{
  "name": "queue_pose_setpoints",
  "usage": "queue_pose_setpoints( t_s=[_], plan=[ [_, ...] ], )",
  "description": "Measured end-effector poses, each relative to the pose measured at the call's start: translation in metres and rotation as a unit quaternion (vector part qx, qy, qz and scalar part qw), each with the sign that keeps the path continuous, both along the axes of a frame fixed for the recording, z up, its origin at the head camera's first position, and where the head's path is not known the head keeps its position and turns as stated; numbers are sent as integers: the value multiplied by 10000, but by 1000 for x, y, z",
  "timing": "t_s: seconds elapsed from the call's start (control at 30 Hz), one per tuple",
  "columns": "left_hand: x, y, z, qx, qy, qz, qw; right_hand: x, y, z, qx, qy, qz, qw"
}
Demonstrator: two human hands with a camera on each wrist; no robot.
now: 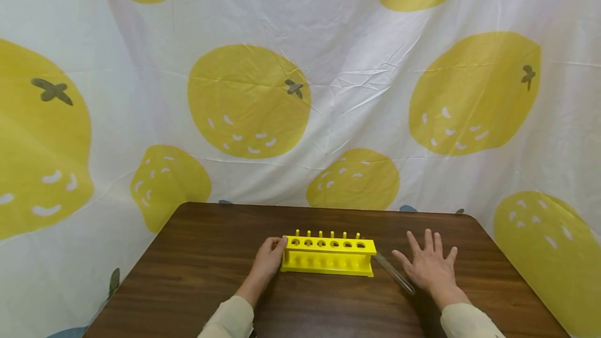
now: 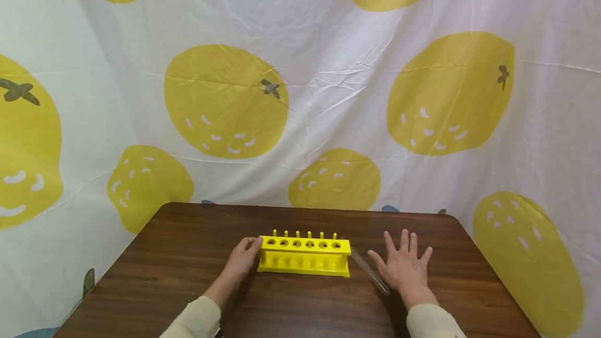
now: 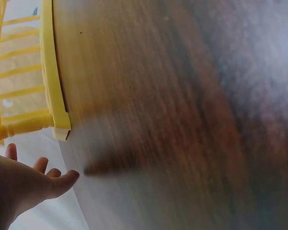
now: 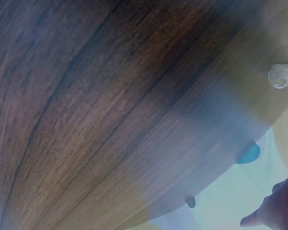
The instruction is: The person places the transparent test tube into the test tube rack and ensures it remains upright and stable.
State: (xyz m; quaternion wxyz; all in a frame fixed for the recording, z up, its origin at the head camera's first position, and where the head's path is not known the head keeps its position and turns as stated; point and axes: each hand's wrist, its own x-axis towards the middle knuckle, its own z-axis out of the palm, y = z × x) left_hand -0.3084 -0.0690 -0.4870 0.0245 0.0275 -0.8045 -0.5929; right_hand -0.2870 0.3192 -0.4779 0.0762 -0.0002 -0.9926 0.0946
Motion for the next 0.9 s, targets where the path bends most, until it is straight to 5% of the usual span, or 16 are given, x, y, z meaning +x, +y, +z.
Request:
queue_pose_setpoints(
  t_s=[0.9],
  plan=[
    [5,6,-2,58,285,-75,9995,-2,-13,-4,-112,-75,22,9999]
  ],
)
